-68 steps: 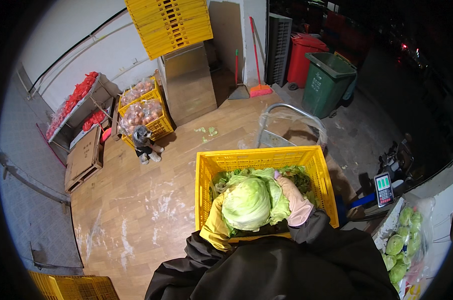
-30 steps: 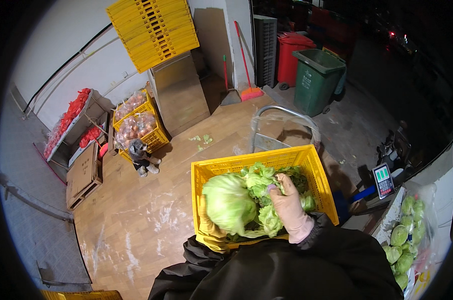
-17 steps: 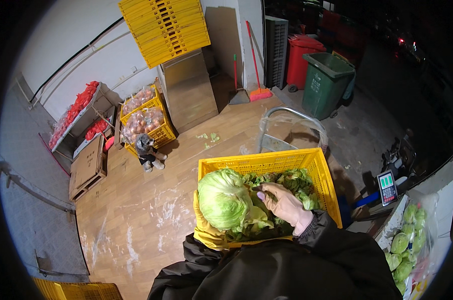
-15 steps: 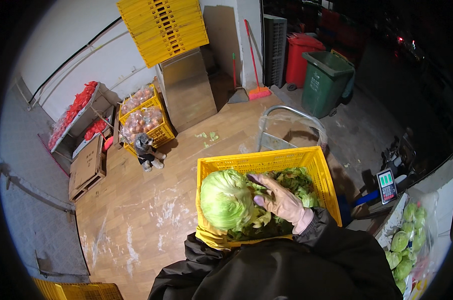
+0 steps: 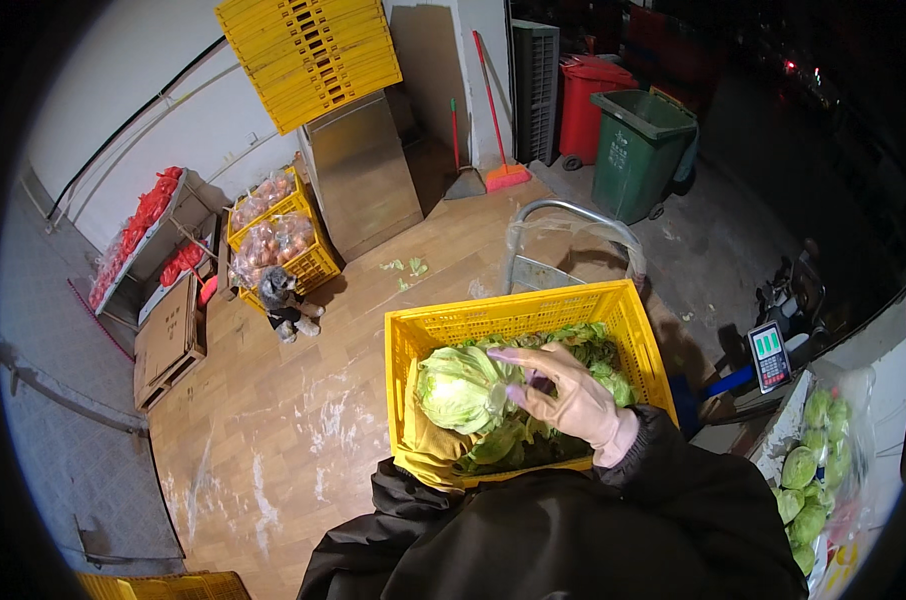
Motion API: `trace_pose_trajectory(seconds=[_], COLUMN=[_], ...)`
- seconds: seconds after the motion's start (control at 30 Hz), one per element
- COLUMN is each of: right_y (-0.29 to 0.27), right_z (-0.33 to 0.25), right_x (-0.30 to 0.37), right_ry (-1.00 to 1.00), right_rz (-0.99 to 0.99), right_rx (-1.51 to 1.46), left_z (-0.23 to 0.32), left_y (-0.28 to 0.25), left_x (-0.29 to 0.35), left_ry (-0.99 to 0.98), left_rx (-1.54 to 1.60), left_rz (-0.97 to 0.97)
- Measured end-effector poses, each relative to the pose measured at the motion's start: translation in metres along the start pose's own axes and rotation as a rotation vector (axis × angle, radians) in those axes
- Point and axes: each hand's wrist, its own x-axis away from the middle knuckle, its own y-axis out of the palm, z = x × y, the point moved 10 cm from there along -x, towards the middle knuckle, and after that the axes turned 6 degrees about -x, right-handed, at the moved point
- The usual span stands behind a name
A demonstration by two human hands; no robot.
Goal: The person removes outer leaves from cabbages one by one, placing the trimmed cabbages into a nearby container. The person handles each cabbage individually, peeling away loose or damaged leaves before setting it aside.
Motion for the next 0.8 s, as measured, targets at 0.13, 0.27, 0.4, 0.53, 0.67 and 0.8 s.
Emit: trace_pose_trajectory(seconds=[0.13,0.27,0.4,0.53,0.67,0.8], right_y=[0.016,0.034,0.041,0.046,0.066,0.078], right_z=[0.004,0.043,0.065,0.094,0.127,0.138], right_x=[-0.006,0.004,0.024,0.032,0.065,0.109], right_ry=[0.028,0.398,0.466,0.536,0.776,0.884], right_rz=[-0.199,-0.291,-0.318,-0.177,-0.061,0.051], right_rx=[-0.013,-0.482,-0.368,-0.424,-0.772,-1.108], left_z=[-0.001,-0.011,-0.015,-0.016,-0.038,-0.052], left_y=[0.0,0.007,0.014,0.0,0.003,-0.015], left_x=[0.0,0.006,0.012,0.012,0.012,0.015], left_ry=[-0.052,-0.155,-0.192,-0.242,-0.38,-0.306], left_rx=[-0.117,-0.222,-0.292,-0.479,-0.456,-0.372], left_rz=[0.012,-0.005,-0.021,0.093,-0.033,0.003])
